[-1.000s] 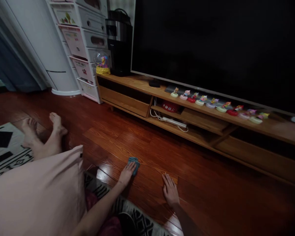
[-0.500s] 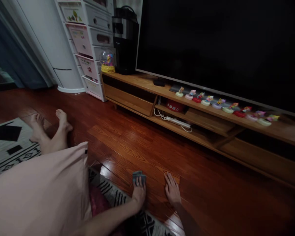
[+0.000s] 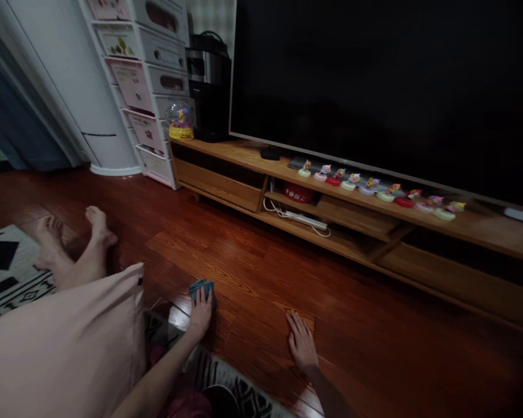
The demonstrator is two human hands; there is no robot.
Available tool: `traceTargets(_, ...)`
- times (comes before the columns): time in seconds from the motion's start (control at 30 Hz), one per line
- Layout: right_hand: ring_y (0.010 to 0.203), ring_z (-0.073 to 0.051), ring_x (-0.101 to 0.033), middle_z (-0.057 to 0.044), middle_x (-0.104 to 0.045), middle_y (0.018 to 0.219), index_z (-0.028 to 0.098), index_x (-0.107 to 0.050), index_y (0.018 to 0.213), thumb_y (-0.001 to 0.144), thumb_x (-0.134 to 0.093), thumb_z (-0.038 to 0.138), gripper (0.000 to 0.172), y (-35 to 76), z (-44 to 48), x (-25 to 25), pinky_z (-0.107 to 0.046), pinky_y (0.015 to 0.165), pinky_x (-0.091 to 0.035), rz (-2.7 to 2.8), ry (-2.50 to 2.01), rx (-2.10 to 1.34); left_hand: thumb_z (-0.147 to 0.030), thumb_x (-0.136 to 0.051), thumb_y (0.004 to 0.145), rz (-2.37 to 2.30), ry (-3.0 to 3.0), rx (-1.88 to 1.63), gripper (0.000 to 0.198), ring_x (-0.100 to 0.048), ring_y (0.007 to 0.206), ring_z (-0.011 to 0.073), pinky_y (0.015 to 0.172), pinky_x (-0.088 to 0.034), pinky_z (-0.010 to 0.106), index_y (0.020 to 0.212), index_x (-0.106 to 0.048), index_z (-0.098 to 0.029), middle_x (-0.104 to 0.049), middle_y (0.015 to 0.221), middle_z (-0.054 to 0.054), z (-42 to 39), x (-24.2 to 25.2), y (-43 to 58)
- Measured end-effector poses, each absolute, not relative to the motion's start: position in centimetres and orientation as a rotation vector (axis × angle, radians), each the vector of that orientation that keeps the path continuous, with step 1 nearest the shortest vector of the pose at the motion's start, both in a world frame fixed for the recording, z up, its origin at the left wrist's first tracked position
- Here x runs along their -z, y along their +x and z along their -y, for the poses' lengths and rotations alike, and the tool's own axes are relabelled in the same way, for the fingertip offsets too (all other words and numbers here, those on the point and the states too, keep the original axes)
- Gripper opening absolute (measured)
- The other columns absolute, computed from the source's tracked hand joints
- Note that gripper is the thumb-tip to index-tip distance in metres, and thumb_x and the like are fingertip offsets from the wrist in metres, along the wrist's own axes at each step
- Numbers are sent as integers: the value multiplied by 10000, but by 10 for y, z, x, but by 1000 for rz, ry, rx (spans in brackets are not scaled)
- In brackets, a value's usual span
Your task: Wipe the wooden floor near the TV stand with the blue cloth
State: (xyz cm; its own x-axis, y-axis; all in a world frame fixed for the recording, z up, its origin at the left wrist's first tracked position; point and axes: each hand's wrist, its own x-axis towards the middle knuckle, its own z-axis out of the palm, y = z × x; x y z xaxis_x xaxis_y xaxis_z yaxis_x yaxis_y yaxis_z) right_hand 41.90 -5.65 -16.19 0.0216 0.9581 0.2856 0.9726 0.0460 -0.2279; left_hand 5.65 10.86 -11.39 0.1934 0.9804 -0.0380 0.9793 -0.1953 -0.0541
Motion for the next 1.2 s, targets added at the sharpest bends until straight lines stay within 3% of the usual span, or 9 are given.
traceTargets(0.13,1418,-190,-335,-5,-343,1561,338,-142,1547,913,-326,138,690,419,56,161,-469,1139,-335,1962,-1954,41,-20,-349,834,1945,-2471,-291,627,-465,1314,382,970,-437,618,1431,-468,-175,-463,1453,228,-61,132,96)
traceTargets(0.33,1419,-193,-334,-16,-349,1558,328,-151,1548,908,-324,135,690,417,57,159,-470,1130,-344,1968,-1954,34,-112,-429,863,1516,-2916,-165,589,-323,1411,357,1071,-331,628,1438,-453,-236,-416,1501,172,31,160,180)
traceTargets(0.5,1413,-204,-347,-30,-365,1550,323,-198,1542,917,-321,151,660,420,58,162,-482,1133,-337,1969,-1958,37,-70,-411,858,1477,-2997,-87,621,-335,1418,277,1098,-364,515,1432,-456,-302,-393,1532,91,-5,145,172)
traceTargets(0.73,1423,-189,-325,-32,-365,1550,310,-228,1536,928,-302,159,632,422,57,167,-474,1146,-318,1953,-1974,26,-3,-330,858,1853,-2560,-133,649,-363,1404,269,1078,-393,471,1449,-439,-247,-421,1514,119,-94,105,93)
traceTargets(0.97,1425,-196,-322,-28,-351,1557,308,-225,1537,912,-317,146,652,419,56,161,-482,1160,-288,1959,-1986,-15,-63,-394,875,1600,-2774,-226,600,-352,1406,311,1074,-366,543,1441,-450,-254,-412,1516,139,-30,128,127)
traceTargets(1.2,1431,-195,-308,-25,-330,1567,308,-202,1542,900,-331,143,676,419,57,163,-475,1152,-306,1989,-1982,8,-132,-437,889,1166,-3174,-144,553,-291,1439,271,1101,-342,517,1409,-490,-313,-315,1569,80,27,152,182)
